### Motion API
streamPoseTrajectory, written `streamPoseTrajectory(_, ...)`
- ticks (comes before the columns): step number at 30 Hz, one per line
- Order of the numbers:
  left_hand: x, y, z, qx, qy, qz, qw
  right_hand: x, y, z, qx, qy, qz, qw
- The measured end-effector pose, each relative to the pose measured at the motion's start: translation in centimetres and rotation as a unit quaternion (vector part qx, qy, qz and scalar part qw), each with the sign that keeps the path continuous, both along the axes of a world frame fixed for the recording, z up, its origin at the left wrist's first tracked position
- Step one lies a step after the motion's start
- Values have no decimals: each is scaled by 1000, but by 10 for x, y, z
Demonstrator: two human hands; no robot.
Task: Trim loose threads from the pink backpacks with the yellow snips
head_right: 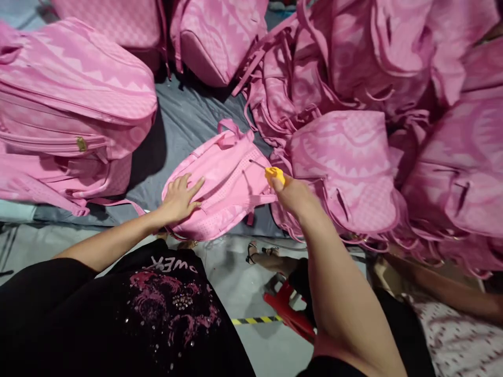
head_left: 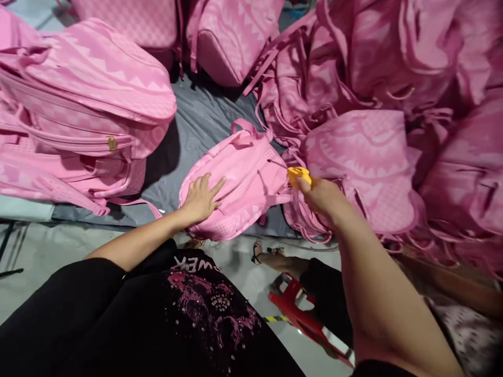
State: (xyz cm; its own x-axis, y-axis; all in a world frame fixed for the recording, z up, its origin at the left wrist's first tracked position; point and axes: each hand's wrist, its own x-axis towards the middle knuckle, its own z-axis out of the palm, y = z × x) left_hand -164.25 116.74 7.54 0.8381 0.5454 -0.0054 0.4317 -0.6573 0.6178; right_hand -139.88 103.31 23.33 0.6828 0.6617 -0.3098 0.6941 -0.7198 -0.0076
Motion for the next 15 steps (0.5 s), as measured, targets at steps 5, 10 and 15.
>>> streamPoseTrajectory(5,23,-76,-3,93,87,-189,974,-17,-39,14,-176,161,-94,967)
streamPoseTrajectory(10,32,-95,-33,36,117,-162,979,-29,-90,23,-95,212,-149,961)
streamPoseTrajectory(15,36,-57,-42,-410,-7,65,910,-40,-142,7,34,200,-201,958)
